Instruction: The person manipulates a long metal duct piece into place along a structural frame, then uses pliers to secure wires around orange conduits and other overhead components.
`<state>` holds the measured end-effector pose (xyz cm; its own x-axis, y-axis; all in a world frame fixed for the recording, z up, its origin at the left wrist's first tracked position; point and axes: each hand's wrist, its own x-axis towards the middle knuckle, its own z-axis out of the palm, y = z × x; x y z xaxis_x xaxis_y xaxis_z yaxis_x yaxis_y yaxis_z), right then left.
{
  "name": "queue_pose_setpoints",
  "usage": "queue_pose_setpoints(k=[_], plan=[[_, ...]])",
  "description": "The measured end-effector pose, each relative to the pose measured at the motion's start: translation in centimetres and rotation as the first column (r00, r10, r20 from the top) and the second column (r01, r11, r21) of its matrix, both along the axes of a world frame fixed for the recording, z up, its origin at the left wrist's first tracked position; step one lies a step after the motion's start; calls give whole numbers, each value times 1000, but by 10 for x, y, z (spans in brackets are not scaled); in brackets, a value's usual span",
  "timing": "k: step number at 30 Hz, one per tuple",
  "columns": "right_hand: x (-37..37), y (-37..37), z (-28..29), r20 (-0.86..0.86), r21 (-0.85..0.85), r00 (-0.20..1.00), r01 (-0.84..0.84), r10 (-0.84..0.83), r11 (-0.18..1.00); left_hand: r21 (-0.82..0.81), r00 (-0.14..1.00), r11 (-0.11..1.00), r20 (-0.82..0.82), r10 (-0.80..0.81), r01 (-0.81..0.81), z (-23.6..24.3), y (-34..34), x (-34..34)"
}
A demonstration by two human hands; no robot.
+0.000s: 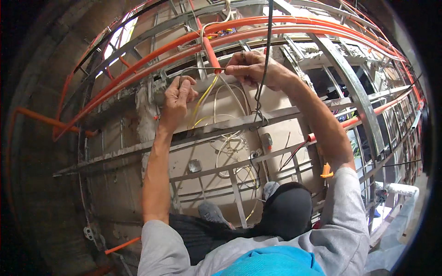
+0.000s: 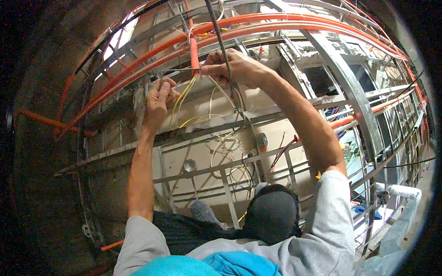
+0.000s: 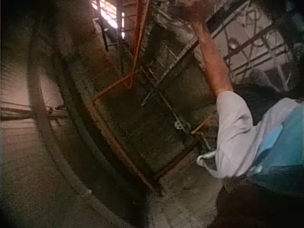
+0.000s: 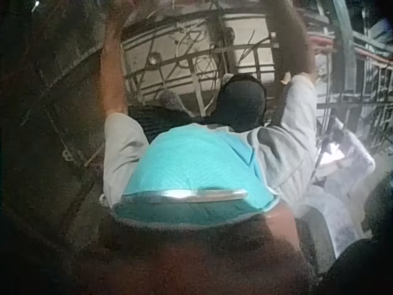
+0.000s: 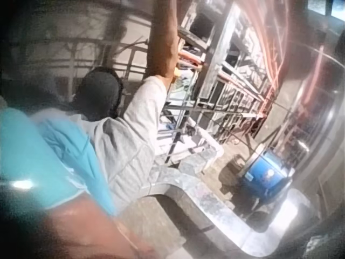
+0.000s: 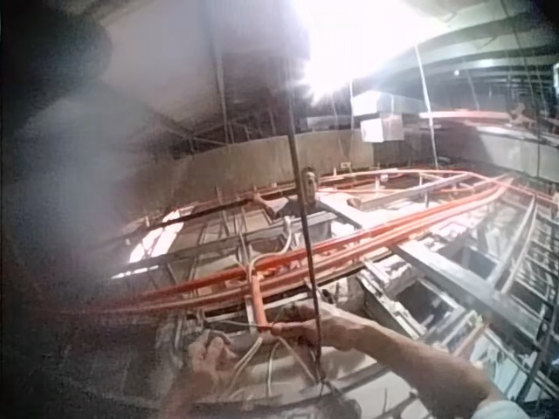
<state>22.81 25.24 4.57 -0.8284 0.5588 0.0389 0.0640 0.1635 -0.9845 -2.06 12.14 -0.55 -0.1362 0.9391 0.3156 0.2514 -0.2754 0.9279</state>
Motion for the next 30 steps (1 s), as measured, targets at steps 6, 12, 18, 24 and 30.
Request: queue_pose_setpoints(k=[6,12,18,24,30], plan=[[28,0,-5,-111,-83,987,111,-120,990,123,921,984,-352,166,-131,54,29,25],[43,-11,-14,-306,-133,903,273,-301,953,210,921,978,-383,68,15,74,88,42],[47,-18,-16,-281,-244,822,437,-494,866,23,938,956,-199,-284,294,40,157,40],[34,-4,-26,-119,-76,781,608,-613,790,-44,824,999,-567,-9,-19,24,137,48],[36,-1,-26,-36,-54,735,676,-678,735,-436,904,873,-428,13,-219,8,132,55]])
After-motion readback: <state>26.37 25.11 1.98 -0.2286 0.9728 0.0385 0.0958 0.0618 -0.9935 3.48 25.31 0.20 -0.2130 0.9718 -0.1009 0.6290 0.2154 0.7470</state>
